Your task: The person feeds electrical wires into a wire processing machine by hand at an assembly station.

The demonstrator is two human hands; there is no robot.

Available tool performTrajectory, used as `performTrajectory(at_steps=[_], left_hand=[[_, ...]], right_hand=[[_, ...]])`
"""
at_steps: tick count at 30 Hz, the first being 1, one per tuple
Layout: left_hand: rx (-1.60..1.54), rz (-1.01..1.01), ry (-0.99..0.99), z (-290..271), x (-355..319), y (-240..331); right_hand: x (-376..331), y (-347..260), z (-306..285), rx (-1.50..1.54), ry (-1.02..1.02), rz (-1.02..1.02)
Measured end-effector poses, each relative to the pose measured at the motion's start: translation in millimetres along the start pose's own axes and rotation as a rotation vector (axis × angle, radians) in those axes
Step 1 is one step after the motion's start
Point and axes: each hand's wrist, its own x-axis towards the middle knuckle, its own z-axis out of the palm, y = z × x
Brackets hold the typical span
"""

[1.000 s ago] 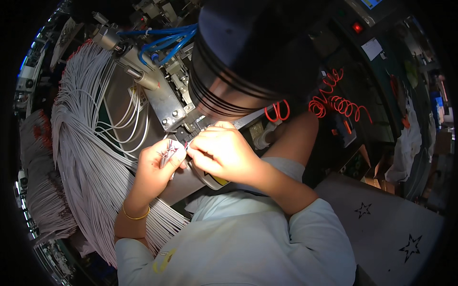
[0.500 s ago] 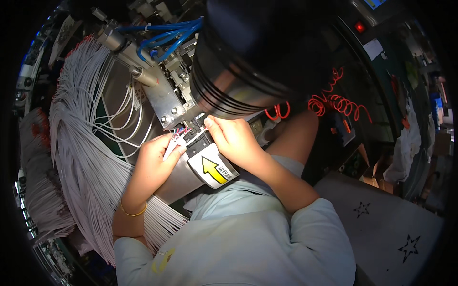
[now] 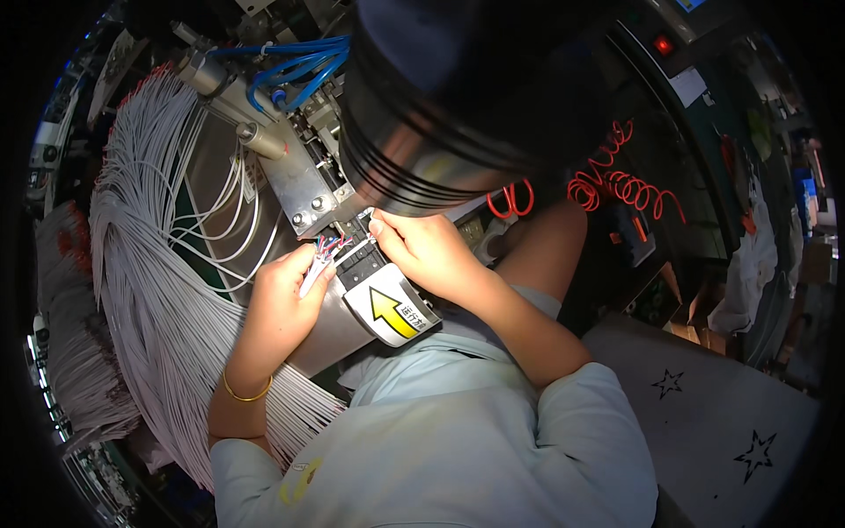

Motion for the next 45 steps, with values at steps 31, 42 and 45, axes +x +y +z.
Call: performTrajectory(at_steps=[31, 42, 45], left_hand=[[0.017, 0.029, 0.027, 3.4, -0.7, -4.5], [-0.012, -0.028, -0.006, 1.8, 0.2, 0.1], [-0.022, -0.031, -0.009, 1.9, 0.4, -0.6]], right_hand=[[-3.6, 4.0, 5.2, -0.004, 0.099, -0.028], [-4.0, 9.5, 8.7, -0.075, 0.144, -0.077], [-4.5, 6.9, 1.2, -0.026, 0.028, 0.023]])
